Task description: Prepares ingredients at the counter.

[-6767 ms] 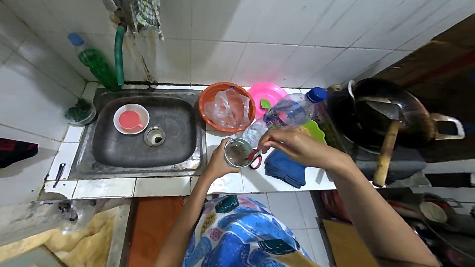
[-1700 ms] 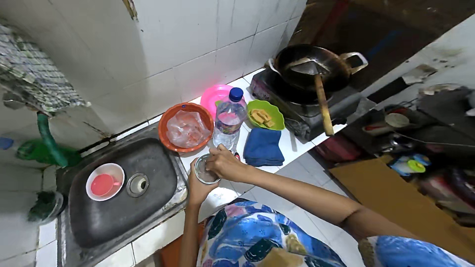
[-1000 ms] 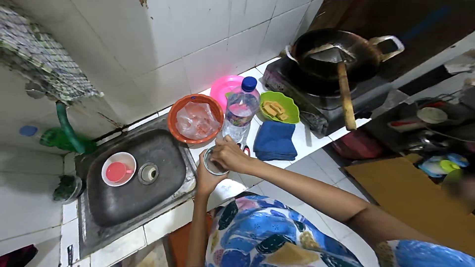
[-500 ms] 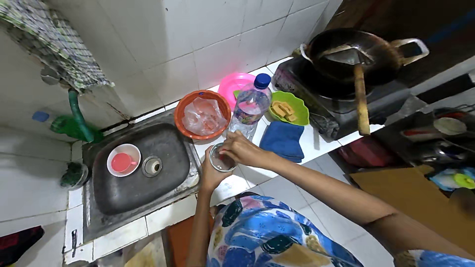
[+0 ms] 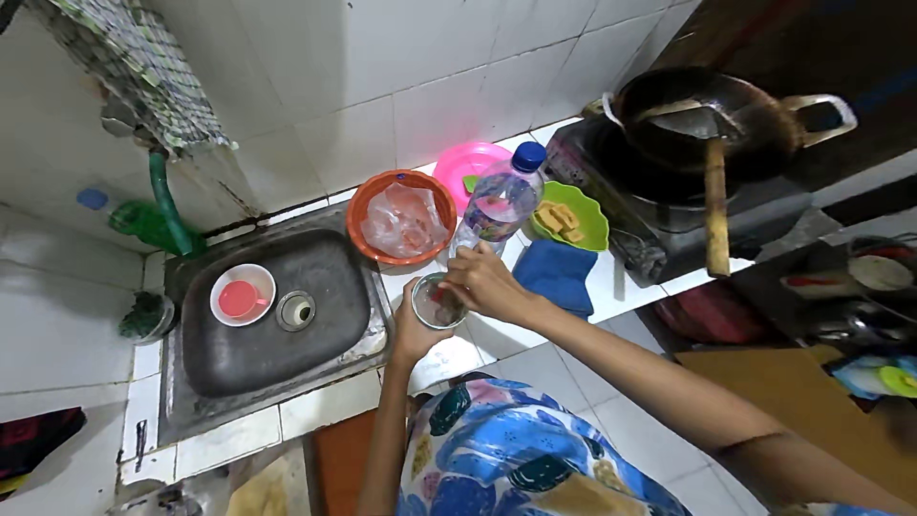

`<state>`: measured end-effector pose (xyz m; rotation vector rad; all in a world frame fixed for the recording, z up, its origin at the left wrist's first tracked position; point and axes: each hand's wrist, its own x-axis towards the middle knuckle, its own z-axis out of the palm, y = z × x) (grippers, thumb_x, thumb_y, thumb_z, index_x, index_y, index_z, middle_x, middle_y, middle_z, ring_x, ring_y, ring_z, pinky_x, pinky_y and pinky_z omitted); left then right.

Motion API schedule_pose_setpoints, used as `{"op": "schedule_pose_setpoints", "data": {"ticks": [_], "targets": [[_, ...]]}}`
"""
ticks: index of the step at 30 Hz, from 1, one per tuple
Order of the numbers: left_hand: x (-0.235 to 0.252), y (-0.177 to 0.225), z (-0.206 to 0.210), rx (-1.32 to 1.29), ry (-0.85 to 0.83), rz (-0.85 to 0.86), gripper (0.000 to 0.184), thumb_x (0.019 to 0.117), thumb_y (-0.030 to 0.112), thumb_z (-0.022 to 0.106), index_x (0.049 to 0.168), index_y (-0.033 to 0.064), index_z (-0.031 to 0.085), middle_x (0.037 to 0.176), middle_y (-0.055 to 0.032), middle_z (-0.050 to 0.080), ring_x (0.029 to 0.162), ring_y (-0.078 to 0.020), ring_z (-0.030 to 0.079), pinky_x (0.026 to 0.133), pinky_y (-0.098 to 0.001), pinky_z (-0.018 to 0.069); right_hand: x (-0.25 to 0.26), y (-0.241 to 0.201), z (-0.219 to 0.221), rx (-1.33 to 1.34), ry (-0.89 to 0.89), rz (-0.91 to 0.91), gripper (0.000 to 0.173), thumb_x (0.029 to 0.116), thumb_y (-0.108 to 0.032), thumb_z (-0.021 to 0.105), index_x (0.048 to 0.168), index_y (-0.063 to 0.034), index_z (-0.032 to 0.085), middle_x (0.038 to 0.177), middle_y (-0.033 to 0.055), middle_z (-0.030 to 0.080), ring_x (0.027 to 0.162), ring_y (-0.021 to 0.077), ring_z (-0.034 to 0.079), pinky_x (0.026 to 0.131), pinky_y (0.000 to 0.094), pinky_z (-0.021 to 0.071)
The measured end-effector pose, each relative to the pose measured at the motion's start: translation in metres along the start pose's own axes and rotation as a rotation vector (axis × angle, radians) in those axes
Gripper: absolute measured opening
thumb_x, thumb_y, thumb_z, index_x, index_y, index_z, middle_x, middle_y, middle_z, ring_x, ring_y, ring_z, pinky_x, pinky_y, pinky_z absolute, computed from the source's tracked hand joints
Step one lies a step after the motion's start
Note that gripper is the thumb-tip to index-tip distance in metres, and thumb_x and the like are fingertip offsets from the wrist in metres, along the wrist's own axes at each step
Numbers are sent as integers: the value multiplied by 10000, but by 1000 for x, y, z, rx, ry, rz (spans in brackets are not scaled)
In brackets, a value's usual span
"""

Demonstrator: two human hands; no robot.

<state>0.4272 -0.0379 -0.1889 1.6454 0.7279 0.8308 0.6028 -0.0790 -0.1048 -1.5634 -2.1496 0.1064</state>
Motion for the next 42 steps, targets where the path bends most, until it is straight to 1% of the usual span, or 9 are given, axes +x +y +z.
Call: {"op": "schedule_pose_setpoints", "data": {"ticks": [6,11,16,20,25,29,33,37,42], "targets": [[1,2,-1,-12,-10,-3,1107,488,33,942,1416,-175,376,1288,-264,626,1218,-214,629,1071,-326,485,3,1,1,99,-202,48,250,978,-126,611,842,45,731,830,195,687,875,406,641,818,565,426],[1,0,0,-38,-10,11,1087,490,37,939,1404,-174,388,1267,-250,640,1191,-191,643,1049,-312,502,1,-2,14,13,-23,1,197,932,-90,636,787,15,719,756,160,667,782,382,645,737,544,446],[0,2,-2,-11,-15,12,1089,506,54,948,1411,-175,388,1279,-261,634,1207,-212,636,1064,-326,492,1,-6,8,140,-155,77,258,964,-141,621,807,34,727,817,185,697,866,407,641,823,576,421],[0,1,-2,-19,-15,18,1101,502,47,947,1418,-175,379,1279,-266,632,1208,-216,637,1064,-324,491,-1,2,13,14,15,64,230,941,-118,633,785,18,732,739,164,665,758,381,640,730,547,447],[1,-1,-2,-25,-14,41,1083,507,47,946,1405,-184,386,1271,-263,637,1198,-207,642,1060,-319,495,3,-2,6,130,-164,101,245,958,-126,624,812,40,729,794,186,687,843,401,631,823,574,411],[2,-2,-2,-8,-15,37,1084,514,57,950,1412,-174,389,1278,-264,635,1208,-217,638,1063,-326,494,1,3,9,21,-32,67,240,944,-125,637,779,27,724,739,171,663,770,391,638,746,562,438],[3,0,-3,-44,-20,26,1072,508,33,939,1403,-181,388,1270,-251,643,1195,-200,644,1057,-318,500,1,-2,6,163,-156,127,249,955,-139,626,821,34,745,806,183,701,840,399,631,823,573,407],[3,0,-3,-29,-20,30,1093,502,44,948,1410,-181,383,1279,-266,633,1211,-215,636,1067,-324,489,1,2,6,74,-22,126,261,952,-147,626,784,22,734,746,166,674,779,383,631,772,557,427],[3,-1,-3,-38,-27,30,1084,509,40,948,1411,-173,387,1275,-253,641,1200,-202,643,1063,-317,497,-3,-4,8,213,-163,167,274,959,-149,612,797,31,740,793,175,696,838,385,616,829,561,392]]}}
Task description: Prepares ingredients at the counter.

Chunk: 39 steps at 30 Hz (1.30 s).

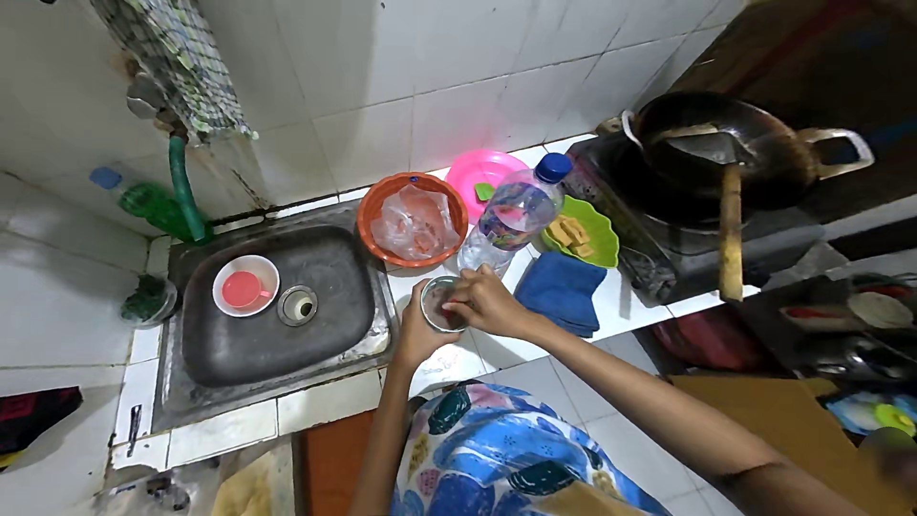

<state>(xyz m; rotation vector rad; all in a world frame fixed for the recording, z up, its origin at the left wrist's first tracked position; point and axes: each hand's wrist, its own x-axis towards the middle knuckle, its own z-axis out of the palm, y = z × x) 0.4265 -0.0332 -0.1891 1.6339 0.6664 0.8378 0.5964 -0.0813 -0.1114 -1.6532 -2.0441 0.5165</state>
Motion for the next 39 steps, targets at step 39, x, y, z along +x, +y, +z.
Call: {"op": "schedule_pose_setpoints", "data": {"ticks": [39], "targets": [[-1,3,0,-7,-3,-14,1100,509,40,945,1419,-182,369,1275,-258,639,1205,-196,640,1066,-312,490,-2,-1,-7,58,9,-23,283,954,-144,601,776,29,737,774,161,691,819,359,605,825,535,382]]}}
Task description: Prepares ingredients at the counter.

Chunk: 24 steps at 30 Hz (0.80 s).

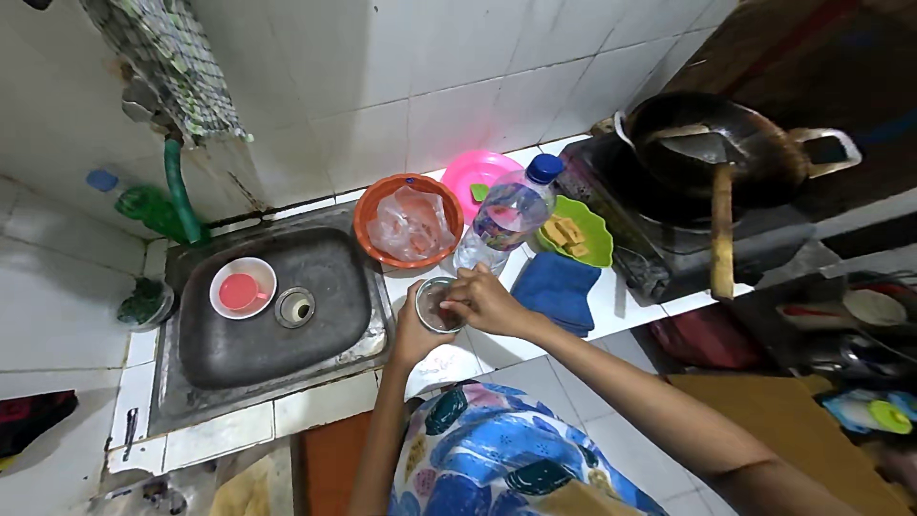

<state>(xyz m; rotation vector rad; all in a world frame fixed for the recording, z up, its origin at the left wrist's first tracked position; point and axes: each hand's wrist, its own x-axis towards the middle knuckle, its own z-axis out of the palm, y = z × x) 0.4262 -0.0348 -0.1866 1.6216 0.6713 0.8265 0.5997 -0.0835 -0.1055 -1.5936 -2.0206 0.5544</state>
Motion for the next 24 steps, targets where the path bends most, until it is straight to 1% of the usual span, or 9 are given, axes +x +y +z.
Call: {"op": "schedule_pose_setpoints", "data": {"ticks": [3,6,9,11,13,16,18,21,24], "targets": [[-1,-2,0,-4,1,26,1091,511,44,943,1413,-181,374,1273,-244,645,1206,-182,639,1069,-304,488,2,-2,-5,-31,196,-20,296,962,-174,599,785,9,750,703,126,651,741,303,590,793,497,396],[0,-5,0,12,7,26,1099,497,59,948,1410,-177,383,1268,-248,643,1198,-193,640,1060,-313,493,3,-5,-2,-146,285,-190,264,969,-175,594,824,-31,762,686,94,633,693,282,577,737,464,405],[0,-4,0,30,10,12,1105,486,33,938,1415,-179,379,1277,-258,632,1195,-205,639,1050,-319,497,8,2,9,-271,124,-464,136,911,-39,618,856,-37,742,799,107,698,794,316,657,709,467,473],[0,-3,0,38,15,7,1098,493,50,941,1409,-181,382,1274,-251,638,1197,-195,640,1053,-313,497,15,8,13,-298,-37,-520,100,875,34,646,823,-7,721,832,133,708,871,344,680,750,478,501],[0,-3,0,42,20,6,1084,504,73,946,1402,-180,395,1284,-252,633,1205,-196,636,1057,-315,496,22,8,7,-292,-165,-456,106,896,27,638,826,21,718,849,163,714,901,377,682,796,517,503],[0,-1,0,34,19,-2,1090,497,63,948,1405,-180,395,1295,-259,626,1215,-204,630,1064,-318,488,29,-1,-8,-232,-359,-199,205,981,-53,577,914,81,716,915,238,704,988,447,646,937,595,428],[-1,-1,1,23,16,-6,1084,499,45,939,1405,-184,390,1282,-259,631,1203,-196,635,1057,-311,491,30,-8,-11,-180,-391,-45,284,1022,-117,545,941,98,711,942,265,702,1011,460,634,986,595,390],[0,0,0,25,16,-5,1065,509,50,937,1397,-182,398,1258,-253,643,1183,-191,645,1048,-311,497,25,-20,-12,-94,-218,12,313,1020,-152,555,905,79,732,888,241,713,936,424,654,918,567,417],[-1,-2,0,18,21,8,1056,512,68,945,1387,-180,409,1253,-254,644,1184,-196,645,1051,-317,498,23,-20,-10,-116,76,-128,273,979,-149,595,817,9,748,746,148,690,764,327,659,769,502,458]]}}
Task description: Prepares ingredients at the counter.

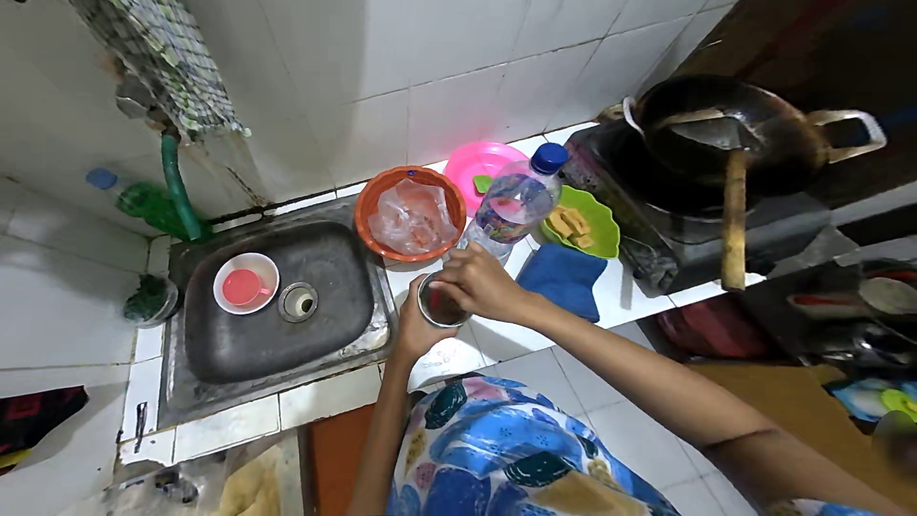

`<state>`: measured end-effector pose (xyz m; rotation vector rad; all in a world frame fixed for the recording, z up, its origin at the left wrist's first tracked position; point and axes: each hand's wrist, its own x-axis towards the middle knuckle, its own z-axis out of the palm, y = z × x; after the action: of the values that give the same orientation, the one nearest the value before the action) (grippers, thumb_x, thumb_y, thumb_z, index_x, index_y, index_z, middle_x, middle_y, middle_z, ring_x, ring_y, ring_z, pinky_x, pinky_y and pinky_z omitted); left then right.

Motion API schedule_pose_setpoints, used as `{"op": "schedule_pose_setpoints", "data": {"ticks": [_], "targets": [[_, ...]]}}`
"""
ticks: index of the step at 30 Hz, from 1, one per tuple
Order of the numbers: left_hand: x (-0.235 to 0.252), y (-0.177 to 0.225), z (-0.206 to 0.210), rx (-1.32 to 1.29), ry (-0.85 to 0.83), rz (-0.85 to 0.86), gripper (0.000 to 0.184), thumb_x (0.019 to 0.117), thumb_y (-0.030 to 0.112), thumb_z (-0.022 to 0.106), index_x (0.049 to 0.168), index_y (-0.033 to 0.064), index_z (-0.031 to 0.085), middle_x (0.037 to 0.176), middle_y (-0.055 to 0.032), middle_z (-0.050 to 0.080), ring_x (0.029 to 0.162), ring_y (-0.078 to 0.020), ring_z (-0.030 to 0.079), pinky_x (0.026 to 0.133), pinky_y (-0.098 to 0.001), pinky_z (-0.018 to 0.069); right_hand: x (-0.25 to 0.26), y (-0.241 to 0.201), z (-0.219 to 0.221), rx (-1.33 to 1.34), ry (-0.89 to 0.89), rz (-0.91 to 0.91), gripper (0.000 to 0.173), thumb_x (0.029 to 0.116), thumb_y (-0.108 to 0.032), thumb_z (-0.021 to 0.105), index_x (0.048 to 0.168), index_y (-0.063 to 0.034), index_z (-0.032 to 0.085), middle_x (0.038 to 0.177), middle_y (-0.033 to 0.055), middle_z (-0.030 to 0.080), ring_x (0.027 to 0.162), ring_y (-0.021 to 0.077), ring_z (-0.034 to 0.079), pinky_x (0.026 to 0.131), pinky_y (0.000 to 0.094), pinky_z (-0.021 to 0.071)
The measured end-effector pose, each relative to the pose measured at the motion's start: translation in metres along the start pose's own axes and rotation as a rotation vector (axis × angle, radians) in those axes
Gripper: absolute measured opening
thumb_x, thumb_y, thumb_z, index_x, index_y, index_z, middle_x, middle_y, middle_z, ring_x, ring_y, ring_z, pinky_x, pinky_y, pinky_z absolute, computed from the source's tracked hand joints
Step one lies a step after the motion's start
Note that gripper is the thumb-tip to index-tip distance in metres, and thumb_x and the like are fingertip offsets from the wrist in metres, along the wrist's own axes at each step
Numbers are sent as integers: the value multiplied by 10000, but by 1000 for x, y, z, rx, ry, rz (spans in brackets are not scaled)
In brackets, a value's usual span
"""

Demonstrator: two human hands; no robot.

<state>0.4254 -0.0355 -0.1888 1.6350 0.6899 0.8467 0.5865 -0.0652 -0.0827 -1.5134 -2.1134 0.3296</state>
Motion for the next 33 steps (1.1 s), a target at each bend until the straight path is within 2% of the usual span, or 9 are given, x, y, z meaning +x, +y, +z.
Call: {"op": "schedule_pose_setpoints", "data": {"ticks": [5,8,12,14,18,21,25,30,33], "targets": [[2,1,1,-1,0,-17,1076,508,82,944,1400,-176,400,1268,-250,636,1188,-187,639,1048,-311,499,-3,21,18,-224,33,-209,188,941,-79,625,801,-6,727,765,146,671,790,355,660,715,504,471],[1,1,0,-13,-4,-2,1077,504,71,940,1397,-184,394,1275,-256,635,1202,-185,635,1055,-299,493,-10,23,23,-246,-29,-148,140,888,-14,655,766,25,712,768,168,685,798,379,675,724,524,480],[0,2,0,-5,-11,-13,1087,496,44,937,1403,-185,384,1266,-260,637,1192,-199,640,1053,-309,493,-15,13,13,-31,-237,33,213,959,-84,600,851,59,716,862,207,701,891,411,644,848,574,417],[1,2,1,-6,-6,4,1083,495,59,940,1393,-193,391,1258,-260,645,1190,-195,643,1054,-309,492,-16,11,9,19,-161,73,252,973,-114,591,848,54,730,847,205,705,869,402,650,847,570,423],[0,1,0,12,-5,-4,1089,503,64,943,1406,-181,386,1283,-266,628,1215,-204,630,1068,-312,482,-14,19,11,-80,108,14,254,957,-132,600,797,5,741,719,141,654,720,330,630,713,504,434],[1,2,1,1,-3,-16,1091,497,47,943,1407,-182,385,1277,-267,632,1204,-203,637,1065,-310,486,-17,25,17,-182,41,-13,222,932,-87,624,762,33,703,719,170,650,740,371,646,718,536,445],[0,3,0,7,-5,-19,1092,496,42,939,1408,-186,384,1277,-269,632,1205,-212,637,1062,-315,486,-19,18,11,-61,-152,66,255,963,-105,597,810,64,711,804,212,693,839,413,652,810,570,423],[0,-3,1,-17,1,19,1080,501,46,939,1398,-190,387,1280,-269,629,1214,-205,632,1070,-313,484,-22,24,13,-104,113,46,269,962,-140,607,791,26,733,715,154,659,717,349,638,721,523,442],[0,-2,1,-5,4,17,1093,499,56,944,1404,-188,384,1279,-270,629,1211,-208,633,1065,-316,487,-25,25,21,-170,58,-17,224,934,-98,618,772,27,709,717,165,655,736,378,647,709,539,450]]}}
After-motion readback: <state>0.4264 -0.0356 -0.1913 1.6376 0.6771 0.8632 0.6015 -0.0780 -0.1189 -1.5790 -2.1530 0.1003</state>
